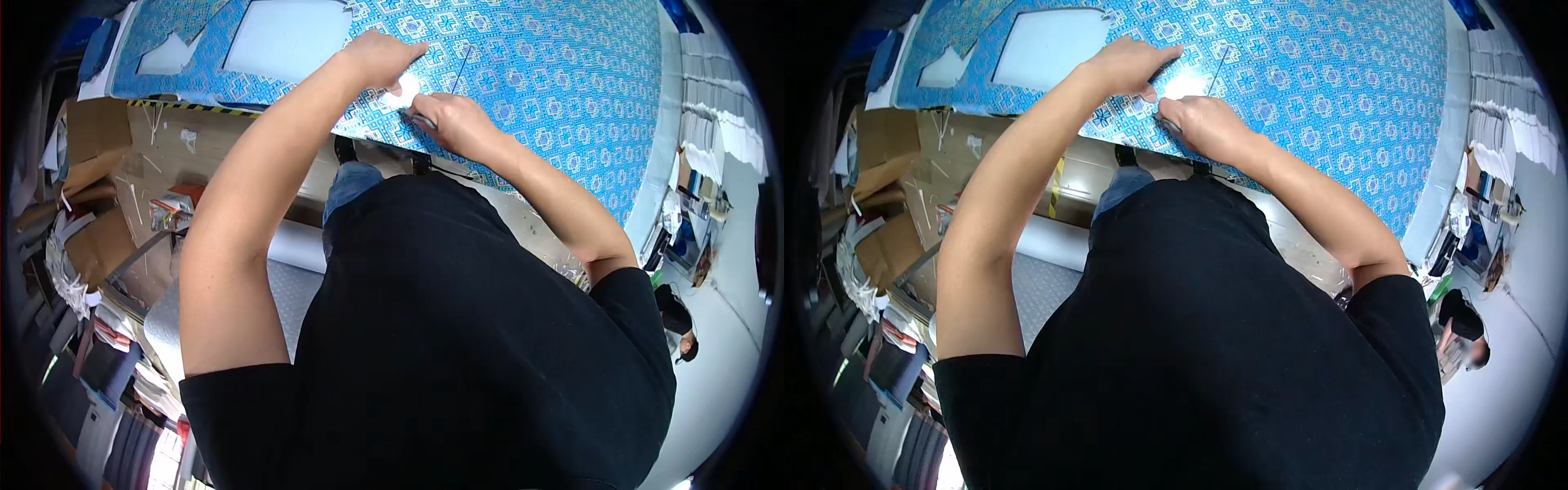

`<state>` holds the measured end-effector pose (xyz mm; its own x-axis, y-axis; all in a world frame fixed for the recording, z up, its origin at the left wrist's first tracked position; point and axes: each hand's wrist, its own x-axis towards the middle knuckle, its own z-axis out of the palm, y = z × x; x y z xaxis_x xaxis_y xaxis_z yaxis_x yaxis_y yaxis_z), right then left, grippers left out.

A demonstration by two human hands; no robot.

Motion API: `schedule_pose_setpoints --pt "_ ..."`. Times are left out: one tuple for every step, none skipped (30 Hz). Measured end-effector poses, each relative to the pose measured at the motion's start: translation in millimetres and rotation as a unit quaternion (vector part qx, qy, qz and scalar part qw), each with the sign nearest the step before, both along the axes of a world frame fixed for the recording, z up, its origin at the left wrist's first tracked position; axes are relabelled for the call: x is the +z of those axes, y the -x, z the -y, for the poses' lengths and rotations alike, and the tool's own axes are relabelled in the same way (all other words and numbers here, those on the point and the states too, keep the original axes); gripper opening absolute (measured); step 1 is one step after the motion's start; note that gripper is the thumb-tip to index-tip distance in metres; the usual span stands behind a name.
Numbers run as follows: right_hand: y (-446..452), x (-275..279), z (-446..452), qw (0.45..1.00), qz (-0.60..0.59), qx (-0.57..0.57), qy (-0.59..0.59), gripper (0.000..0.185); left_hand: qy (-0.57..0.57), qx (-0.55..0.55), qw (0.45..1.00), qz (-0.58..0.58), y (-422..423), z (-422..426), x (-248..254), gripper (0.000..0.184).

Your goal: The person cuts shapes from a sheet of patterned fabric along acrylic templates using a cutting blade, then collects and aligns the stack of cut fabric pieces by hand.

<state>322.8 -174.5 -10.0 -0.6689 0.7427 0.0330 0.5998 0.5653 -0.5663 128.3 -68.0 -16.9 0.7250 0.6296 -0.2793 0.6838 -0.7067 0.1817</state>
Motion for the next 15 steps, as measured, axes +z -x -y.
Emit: schedule_pose_setpoints --pt "9 0 -7 1.000 -0.021 -0.003 -0.020 0.028 -0.006 -0.009 1.000 -0.001 1 -4 -3 0.088" --pt "18 -4 -11 1.000 -0.016 -0.005 -0.004 0.028 -0.010 -0.015 1.000 -0.001 2 -5 -9 0.085" --pt "23 -6 -15 1.000 -0.009 -0.012 -0.003 0.028 0.000 -0.031 0.999 0.016 4 -9 -15 0.079" --pt "29 -7 -18 1.000 -0.009 -0.015 0.001 0.028 0.002 -0.037 0.999 0.022 5 -11 -16 0.079" --pt "34 -7 -20 1.000 -0.010 -0.019 0.006 0.027 0.003 -0.043 0.999 0.029 5 -10 -17 0.077" --pt "36 -5 -21 0.999 -0.015 -0.022 0.018 0.026 0.003 -0.049 0.998 0.037 5 -11 -17 0.076" --pt "38 -2 -22 0.999 -0.011 -0.030 0.019 0.026 0.008 -0.062 0.997 0.053 6 -13 -17 0.078" --pt "40 1 -22 0.999 -0.022 -0.033 0.027 0.026 0.010 -0.070 0.996 0.056 7 -15 -17 0.078" --pt "40 2 -21 0.998 -0.033 -0.036 0.036 0.027 0.018 -0.068 0.996 0.058 8 -17 -17 0.077" --pt "39 0 -21 0.998 0.002 -0.040 0.053 0.033 0.029 -0.065 0.996 0.059 7 -15 -17 0.077" --pt "38 0 -18 0.998 0.008 -0.046 0.051 0.030 0.035 -0.073 0.995 0.060 6 -11 -17 0.077" --pt "37 0 -17 0.998 0.012 -0.051 0.044 0.028 0.032 -0.077 0.995 0.052 5 -10 -16 0.077" --pt "37 1 -16 0.996 0.015 -0.059 0.066 0.033 0.024 -0.078 0.996 0.042 4 -14 -16 0.077" --pt "38 2 -17 0.996 0.013 -0.063 0.061 0.033 0.004 -0.093 0.994 0.056 5 -15 -16 0.077" --pt "38 2 -15 0.995 0.008 -0.070 0.067 0.036 0.002 -0.096 0.994 0.054 3 -18 -17 0.077"
